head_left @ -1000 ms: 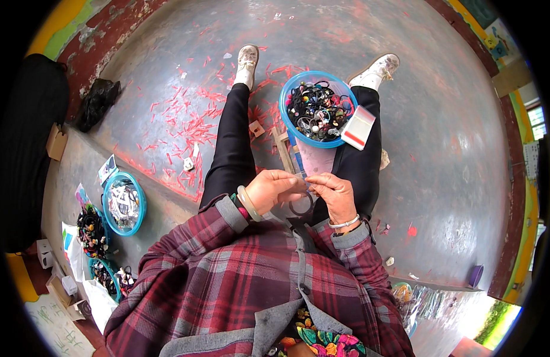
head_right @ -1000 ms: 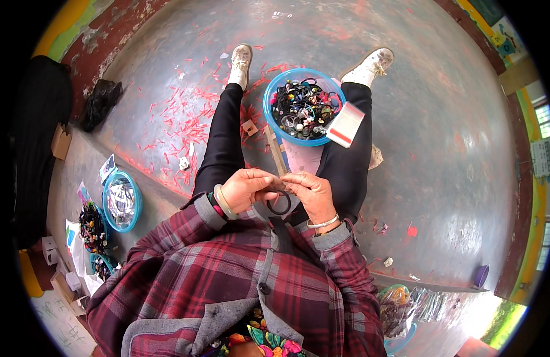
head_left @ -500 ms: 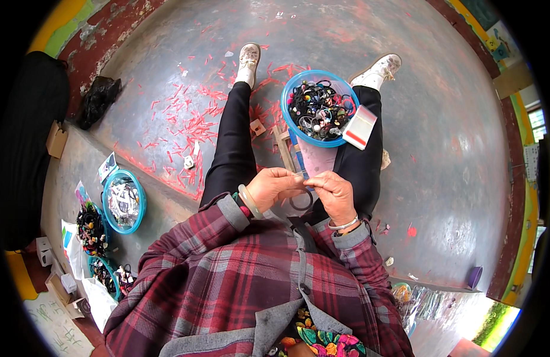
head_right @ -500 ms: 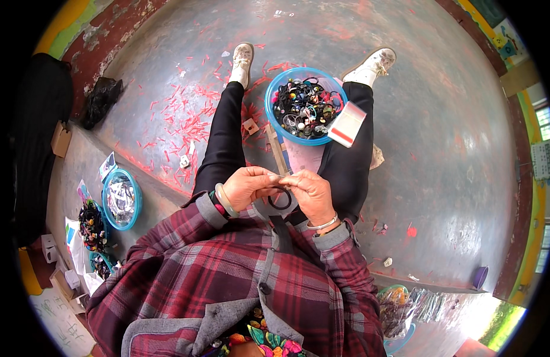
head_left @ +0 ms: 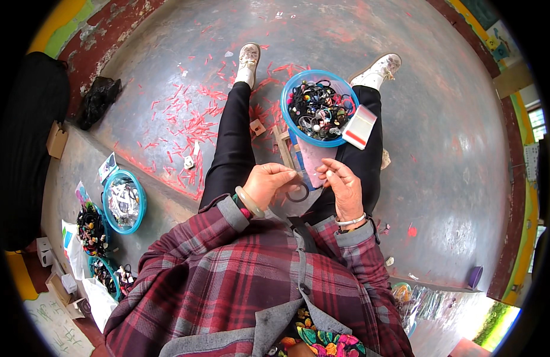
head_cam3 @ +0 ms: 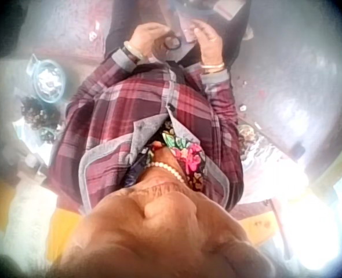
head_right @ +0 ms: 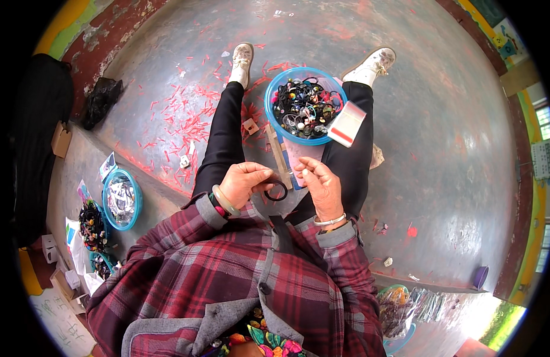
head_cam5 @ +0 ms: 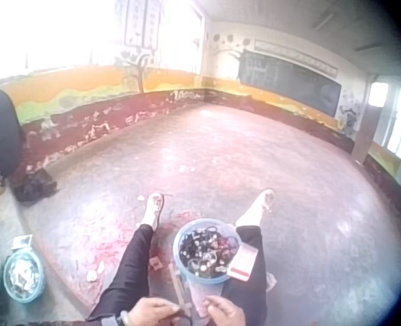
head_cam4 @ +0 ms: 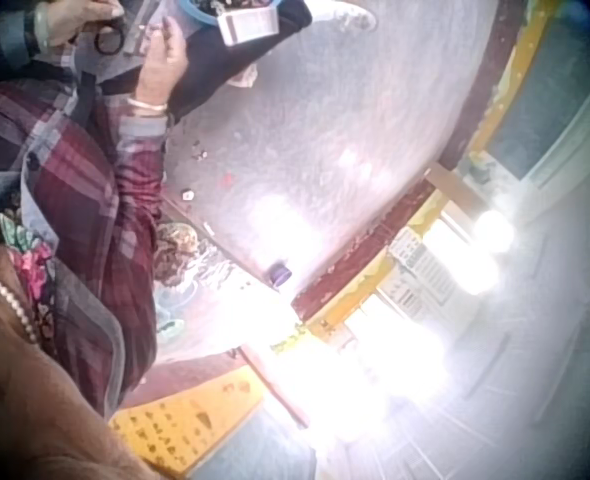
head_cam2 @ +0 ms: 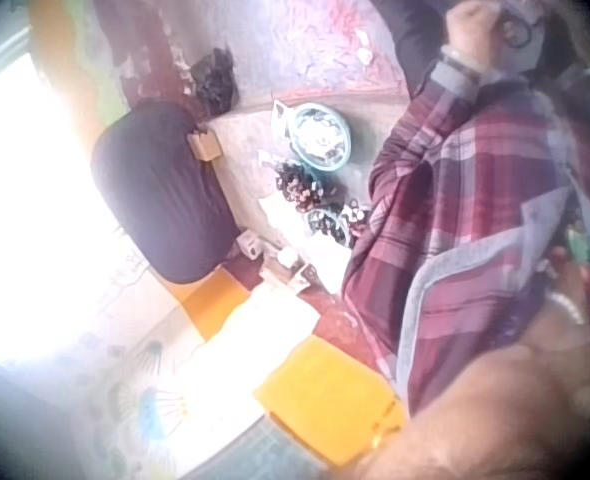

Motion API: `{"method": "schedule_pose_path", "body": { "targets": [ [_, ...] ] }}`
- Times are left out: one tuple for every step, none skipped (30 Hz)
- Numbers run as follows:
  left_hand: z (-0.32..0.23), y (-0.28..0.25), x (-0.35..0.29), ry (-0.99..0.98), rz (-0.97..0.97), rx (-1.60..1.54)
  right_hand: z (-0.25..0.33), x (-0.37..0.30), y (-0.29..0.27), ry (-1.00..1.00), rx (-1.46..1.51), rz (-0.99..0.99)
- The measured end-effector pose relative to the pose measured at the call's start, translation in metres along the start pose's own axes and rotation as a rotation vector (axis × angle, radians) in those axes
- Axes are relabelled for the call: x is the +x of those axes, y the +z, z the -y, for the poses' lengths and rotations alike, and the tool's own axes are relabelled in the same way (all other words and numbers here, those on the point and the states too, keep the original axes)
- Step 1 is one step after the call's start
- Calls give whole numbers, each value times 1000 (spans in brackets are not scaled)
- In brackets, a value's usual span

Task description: The person sits on the floor and assembles hair accessories by inserting small items into clear plastic bags. They then place the filled bags into a blue bowl. Later, they adjust a small wooden stool and place a patterned cushion on it.

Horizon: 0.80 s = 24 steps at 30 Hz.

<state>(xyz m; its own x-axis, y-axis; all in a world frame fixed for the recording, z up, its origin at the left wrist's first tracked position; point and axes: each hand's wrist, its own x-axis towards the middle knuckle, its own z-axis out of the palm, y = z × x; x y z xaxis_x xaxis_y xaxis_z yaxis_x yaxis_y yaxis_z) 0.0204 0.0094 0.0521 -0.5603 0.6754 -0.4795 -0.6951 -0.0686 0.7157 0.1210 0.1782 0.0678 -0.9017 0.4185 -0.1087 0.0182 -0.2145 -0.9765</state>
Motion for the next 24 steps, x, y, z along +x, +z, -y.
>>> {"method": "schedule_pose_path", "body": {
  "targets": [
    [1, 1, 0, 20, -13, 23, 1, 0, 3, 15, 23, -2],
    [4, 2, 1, 41, -25, 47, 0, 0, 5, 59, 58, 16],
    [6, 3, 2, 61, -38, 70, -3, 0, 7, 102, 93, 34],
    [5, 4, 1, 75, -25, 104, -7, 0, 8, 146, 128, 52],
    [3, 6, -1, 89, -11, 137, -11, 0, 8, 168, 143, 71],
    [3, 7, -2, 103, 2, 170, -16, 0, 7, 190, 157, 91],
    [4, 7, -3, 111, 11, 182, -18, 0, 8, 213, 172, 113],
    [6, 6, -2, 119, 20, 194, -19, 0, 12, 215, 197, 87],
    [6, 5, -2, 126, 28, 206, -20, 0, 13, 193, 174, 76],
    [6, 5, -3, 132, 34, 202, -21, 0, 14, 171, 152, 64],
    [6, 5, -3, 137, 40, 199, -22, -1, 14, 150, 129, 52],
    [6, 5, -3, 142, 46, 195, -23, -1, 13, 118, 94, 51],
    [7, 5, -3, 142, 53, 181, -25, -1, 11, 86, 59, 49],
    [8, 4, -2, 141, 61, 168, -25, -2, 10, 54, 24, 48],
    [9, 3, -1, 141, 69, 155, -24, -2, 11, 63, 40, 35],
    [10, 2, 0, 146, 79, 146, -21, -3, 12, 71, 58, 23],
    [12, 0, 2, 152, 89, 137, -18, -4, 14, 80, 75, 10],
    [13, -1, 3, 158, 100, 129, -18, -4, 14, 70, 56, 8],
    [12, -1, 2, 154, 101, 120, -17, -5, 14, 59, 37, 5],
    [11, 0, 1, 149, 102, 111, -16, -5, 15, 49, 18, 3],
    [11, 1, 0, 145, 104, 102, -14, -5, 16, 37, 10, 5],
    [11, 1, 0, 148, 106, 97, -11, -6, 17, 25, 2, 6],
    [12, 0, 1, 151, 109, 91, -10, -7, 17, 12, -5, 8],
    [12, -1, 1, 153, 111, 85, -10, -7, 17, 4, -11, 7]
  ]
}}
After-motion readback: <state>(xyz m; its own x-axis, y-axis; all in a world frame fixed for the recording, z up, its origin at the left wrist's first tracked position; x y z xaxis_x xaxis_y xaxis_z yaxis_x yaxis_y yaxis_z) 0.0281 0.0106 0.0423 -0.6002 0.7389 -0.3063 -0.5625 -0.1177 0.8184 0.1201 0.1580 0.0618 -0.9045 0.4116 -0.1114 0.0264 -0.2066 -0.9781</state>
